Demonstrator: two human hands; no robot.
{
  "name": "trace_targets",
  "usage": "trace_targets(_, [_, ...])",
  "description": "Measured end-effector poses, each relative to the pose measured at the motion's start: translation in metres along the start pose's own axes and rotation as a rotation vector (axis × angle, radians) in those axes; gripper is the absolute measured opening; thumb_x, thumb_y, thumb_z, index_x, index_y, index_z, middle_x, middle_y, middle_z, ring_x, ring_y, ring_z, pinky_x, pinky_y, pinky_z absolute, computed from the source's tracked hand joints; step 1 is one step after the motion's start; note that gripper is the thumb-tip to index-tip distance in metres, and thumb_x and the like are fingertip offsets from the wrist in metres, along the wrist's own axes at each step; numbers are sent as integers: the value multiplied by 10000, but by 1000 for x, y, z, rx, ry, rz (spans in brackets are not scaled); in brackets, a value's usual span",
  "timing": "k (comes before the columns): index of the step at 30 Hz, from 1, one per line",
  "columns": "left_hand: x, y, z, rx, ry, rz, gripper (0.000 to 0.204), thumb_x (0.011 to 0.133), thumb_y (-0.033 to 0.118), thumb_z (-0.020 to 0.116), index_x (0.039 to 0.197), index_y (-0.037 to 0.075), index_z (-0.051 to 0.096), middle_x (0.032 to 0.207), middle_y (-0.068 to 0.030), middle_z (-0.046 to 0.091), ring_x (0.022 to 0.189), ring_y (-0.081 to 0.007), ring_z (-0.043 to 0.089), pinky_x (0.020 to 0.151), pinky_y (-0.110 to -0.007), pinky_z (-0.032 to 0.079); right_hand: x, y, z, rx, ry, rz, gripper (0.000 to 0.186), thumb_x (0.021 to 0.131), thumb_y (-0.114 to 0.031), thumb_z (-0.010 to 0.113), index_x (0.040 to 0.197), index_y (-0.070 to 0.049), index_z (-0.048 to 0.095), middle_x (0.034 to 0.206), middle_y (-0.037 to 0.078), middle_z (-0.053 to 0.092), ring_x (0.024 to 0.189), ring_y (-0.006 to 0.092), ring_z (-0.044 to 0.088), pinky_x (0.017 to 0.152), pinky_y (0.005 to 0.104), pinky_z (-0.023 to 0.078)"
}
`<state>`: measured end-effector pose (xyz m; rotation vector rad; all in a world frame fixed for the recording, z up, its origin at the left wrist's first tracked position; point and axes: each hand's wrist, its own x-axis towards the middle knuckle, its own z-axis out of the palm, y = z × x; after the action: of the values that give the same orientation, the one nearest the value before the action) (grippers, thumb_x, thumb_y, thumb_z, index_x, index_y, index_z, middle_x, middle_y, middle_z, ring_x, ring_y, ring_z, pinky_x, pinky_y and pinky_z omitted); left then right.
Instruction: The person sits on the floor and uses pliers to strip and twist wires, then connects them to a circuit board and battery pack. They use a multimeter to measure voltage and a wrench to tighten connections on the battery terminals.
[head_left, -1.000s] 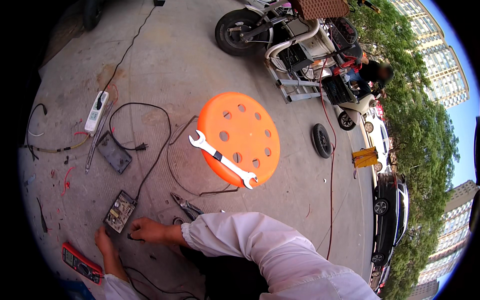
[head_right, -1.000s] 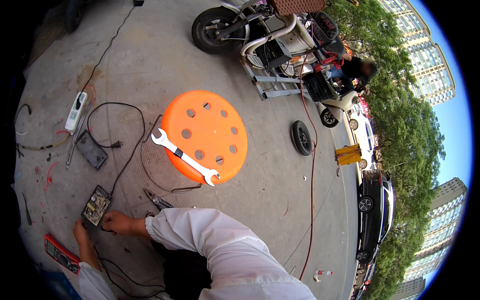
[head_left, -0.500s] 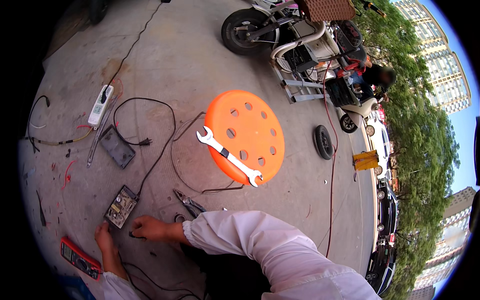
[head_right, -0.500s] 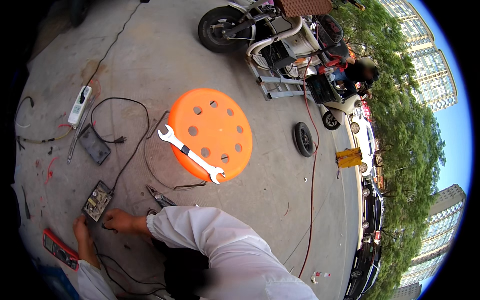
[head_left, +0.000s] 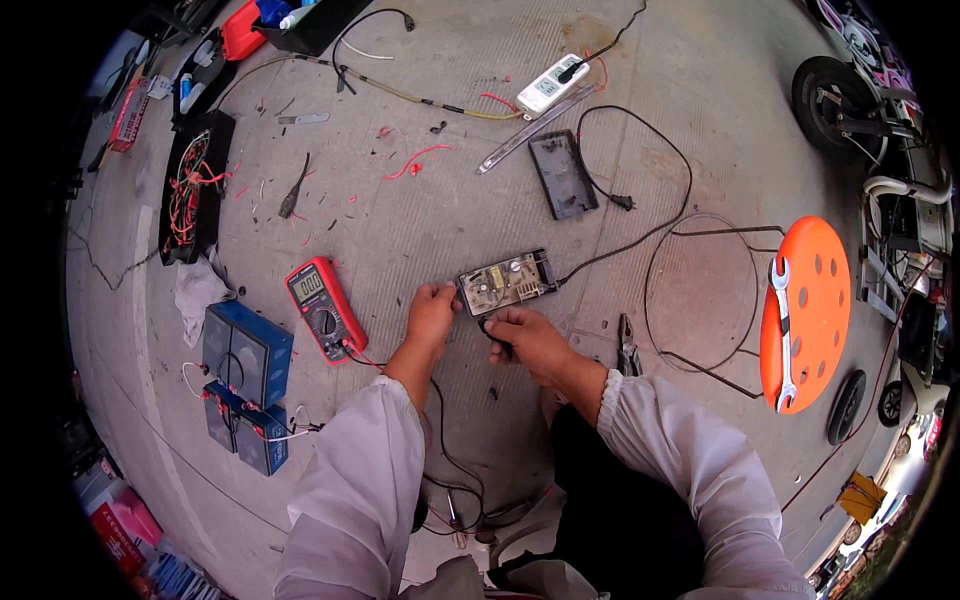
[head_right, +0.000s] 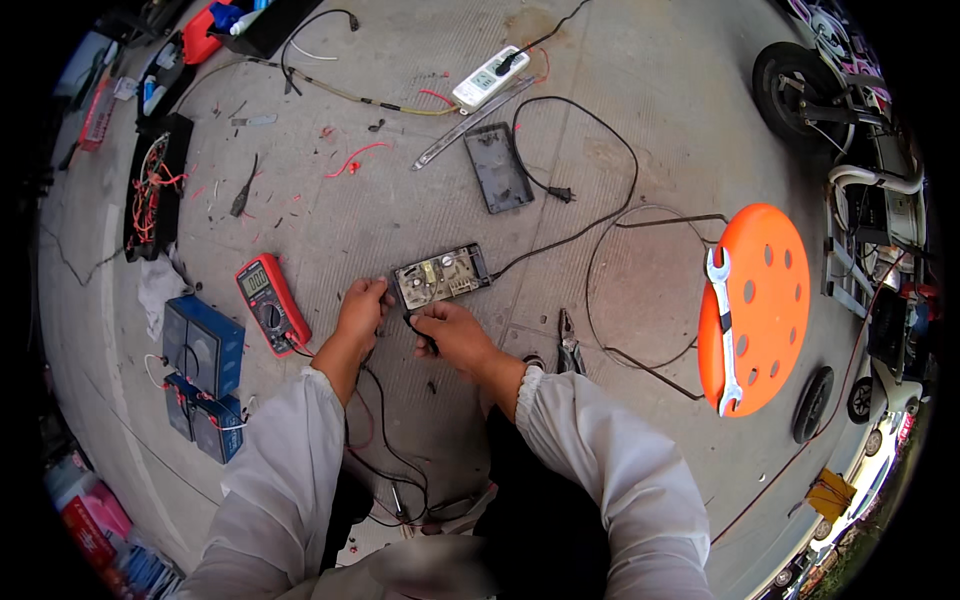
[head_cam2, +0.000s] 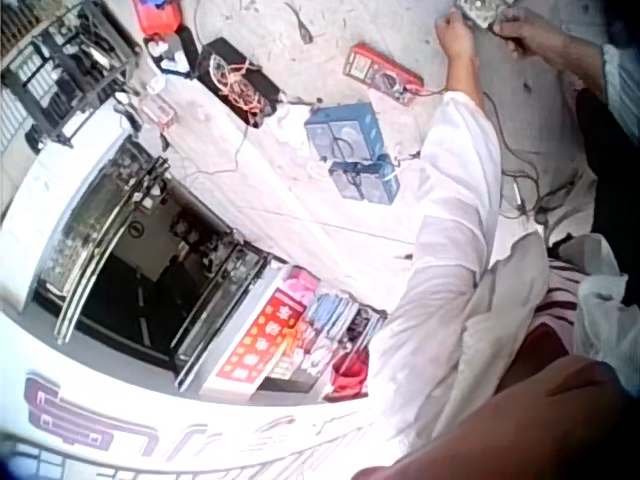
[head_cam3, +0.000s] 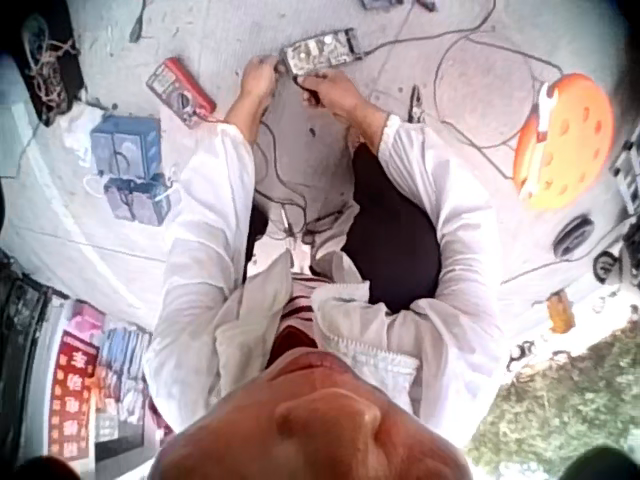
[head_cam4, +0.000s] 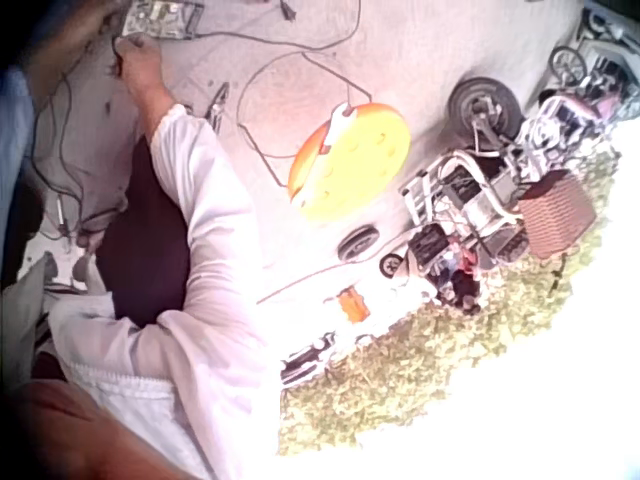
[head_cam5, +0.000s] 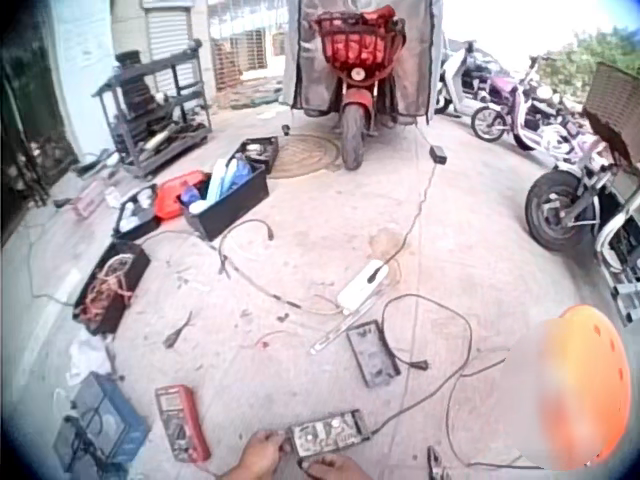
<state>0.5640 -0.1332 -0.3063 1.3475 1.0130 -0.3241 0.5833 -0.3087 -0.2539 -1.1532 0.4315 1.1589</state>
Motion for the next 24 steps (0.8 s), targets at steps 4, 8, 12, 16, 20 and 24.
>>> trace_targets(4, [1,-9,-10,-130,-20,-62,189,943,266,570,936,79,546,752,-24,559,586,-106,456,484,-253,345,14,0,13,-64,37,72,156,924,-207,634,960,-62,590,743,14,609,611,126,597,591,292,517])
trace_targets(8, [0,-3,-5,-139,-16,-125,178,937,242,578,952,70,537,756,-35,550,591,-109,460,469,-260,356,34,-3,10,-137,147,108,169,911,-212,637,940,-50,600,721,35,625,577,141,600,539,308,506])
trace_targets(12, [1,2,-6,-170,-20,-166,189,937,231,590,962,53,529,757,-51,546,588,-111,463,441,-250,352,65,8,6,-219,195,101,201,901,-225,638,870,-28,613,694,60,636,530,157,594,476,329,482])
trace_targets(16, [5,4,-11,-216,-85,-230,196,948,234,584,947,45,535,757,-60,545,580,-117,463,422,-237,342,74,5,14,-211,243,138,227,897,-225,638,823,-11,616,679,79,635,505,173,589,446,342,465])
trace_targets(20, [8,4,-14,-281,-73,-307,218,942,231,582,872,26,564,713,-53,542,548,-114,460,393,-243,318,73,0,22,-180,278,182,230,891,-217,640,808,-4,614,671,89,631,493,186,584,438,351,457])
trace_targets(24, [14,3,-14,-292,-115,-362,220,953,250,571,865,48,561,728,-47,543,571,-118,457,419,-239,329,77,-1,24,-191,330,191,243,885,-225,641,795,-2,612,662,90,631,487,189,581,436,354,452])
